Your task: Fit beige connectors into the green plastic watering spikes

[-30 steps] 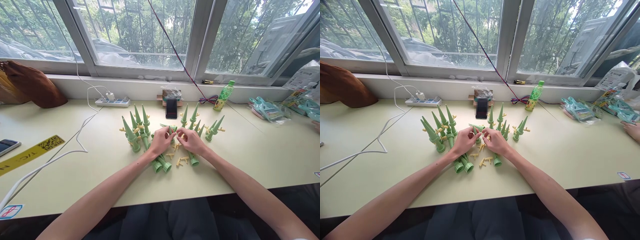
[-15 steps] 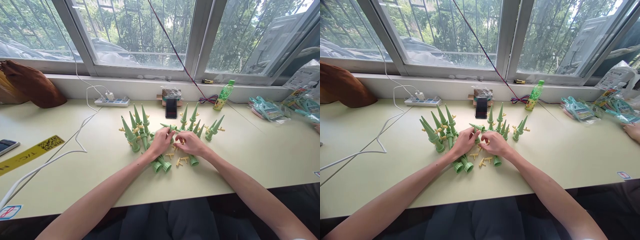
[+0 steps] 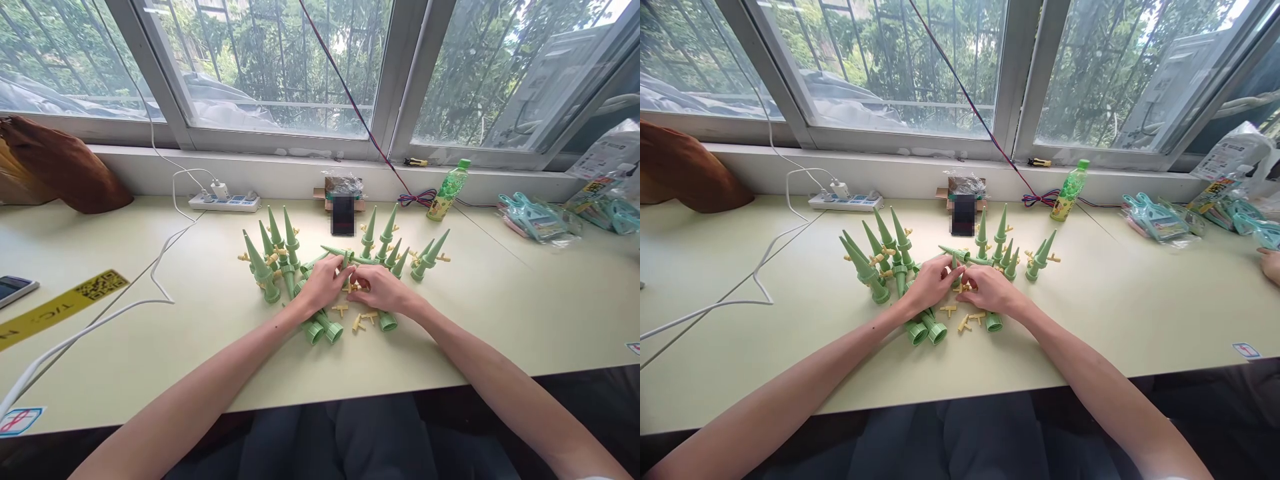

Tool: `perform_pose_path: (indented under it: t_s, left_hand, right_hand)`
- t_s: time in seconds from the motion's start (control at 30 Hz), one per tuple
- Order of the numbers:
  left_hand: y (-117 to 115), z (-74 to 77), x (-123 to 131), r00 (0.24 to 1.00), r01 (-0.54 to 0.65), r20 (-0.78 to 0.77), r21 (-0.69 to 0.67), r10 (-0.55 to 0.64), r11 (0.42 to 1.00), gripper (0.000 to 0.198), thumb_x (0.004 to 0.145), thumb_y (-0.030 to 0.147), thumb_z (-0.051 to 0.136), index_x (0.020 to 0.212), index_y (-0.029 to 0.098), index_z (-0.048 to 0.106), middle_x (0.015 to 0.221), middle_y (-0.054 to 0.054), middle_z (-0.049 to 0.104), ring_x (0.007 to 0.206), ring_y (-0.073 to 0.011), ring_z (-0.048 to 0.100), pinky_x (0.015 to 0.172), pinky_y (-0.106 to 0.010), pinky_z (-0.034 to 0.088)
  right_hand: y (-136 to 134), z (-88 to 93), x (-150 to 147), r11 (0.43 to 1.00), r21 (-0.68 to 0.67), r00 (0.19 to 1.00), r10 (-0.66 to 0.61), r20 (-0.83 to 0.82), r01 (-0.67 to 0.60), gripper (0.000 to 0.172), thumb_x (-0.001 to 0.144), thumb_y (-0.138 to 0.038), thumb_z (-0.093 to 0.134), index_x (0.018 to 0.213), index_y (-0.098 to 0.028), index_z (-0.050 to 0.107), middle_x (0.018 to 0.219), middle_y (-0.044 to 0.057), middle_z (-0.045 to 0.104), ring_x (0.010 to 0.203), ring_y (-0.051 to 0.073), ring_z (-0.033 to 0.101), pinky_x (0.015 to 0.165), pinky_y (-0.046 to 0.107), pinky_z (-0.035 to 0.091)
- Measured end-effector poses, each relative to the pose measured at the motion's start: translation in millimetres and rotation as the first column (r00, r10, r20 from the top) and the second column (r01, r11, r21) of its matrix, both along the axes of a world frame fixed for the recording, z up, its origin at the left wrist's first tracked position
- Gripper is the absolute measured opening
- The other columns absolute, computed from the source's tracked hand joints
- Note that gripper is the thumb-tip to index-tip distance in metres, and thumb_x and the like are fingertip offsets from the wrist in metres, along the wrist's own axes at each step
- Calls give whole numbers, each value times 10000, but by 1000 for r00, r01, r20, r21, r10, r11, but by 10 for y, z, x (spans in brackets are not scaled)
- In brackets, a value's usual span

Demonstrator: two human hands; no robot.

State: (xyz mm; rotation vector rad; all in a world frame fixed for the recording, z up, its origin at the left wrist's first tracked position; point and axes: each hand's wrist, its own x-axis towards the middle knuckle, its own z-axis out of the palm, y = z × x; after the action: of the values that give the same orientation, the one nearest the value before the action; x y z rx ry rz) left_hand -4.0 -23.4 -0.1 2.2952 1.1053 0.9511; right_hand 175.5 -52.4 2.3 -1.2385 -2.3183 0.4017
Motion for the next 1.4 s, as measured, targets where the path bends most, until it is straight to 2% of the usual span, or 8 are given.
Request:
perform_pose_path:
  t_s: [0.3,0.53,0.87,1.07,1.27,1.4]
  left_hand:
    - [-2,12,-1,1000,-22,-2,4,22,1000,315,963,371,448,733,176,539,725,-33,550,650,-158,481,595,-278,383]
    - [-3,11,4,1000,-22,-3,5,22,1000,310,961,366,453,728,178,530,723,-29,556,648,-158,498,589,-270,377]
    - [-8,19,5,1000,-16,-12,-2,16,1000,306,961,361,448,736,175,539,713,-32,552,639,-156,482,576,-269,367]
    - [-17,26,7,1000,-25,3,8,25,1000,351,953,397,456,673,186,461,673,-20,525,611,-150,462,561,-267,356]
    - [-32,94,11,995,-33,93,-96,42,995,437,953,481,423,627,192,390,597,4,463,516,-118,393,492,-257,300]
    - [-32,119,5,987,-33,152,-126,52,991,471,939,523,436,611,189,388,562,17,431,488,-104,364,470,-252,271]
  right_hand:
    - [13,-20,11,1000,-7,997,-13,-79,12,206,810,-272,685,752,-188,507,667,-32,505,594,114,434,542,239,324]
    - [-2,14,8,997,77,994,38,-107,-30,158,843,-206,617,732,-188,506,684,-23,509,611,115,436,563,238,322]
    - [0,1,-3,991,133,986,35,-163,-13,139,845,-175,618,728,-182,543,722,-8,523,602,106,451,576,234,354]
    - [-13,14,-18,987,158,978,20,-205,13,113,843,-169,599,747,-187,542,710,-11,503,579,106,449,565,243,372]
    - [-31,55,-24,981,180,963,-17,-269,67,119,874,-239,596,773,-194,554,715,-1,514,555,109,455,548,261,406]
    - [-48,82,-33,978,169,934,-52,-354,119,121,892,-275,585,801,-197,573,792,28,566,608,123,522,561,265,475]
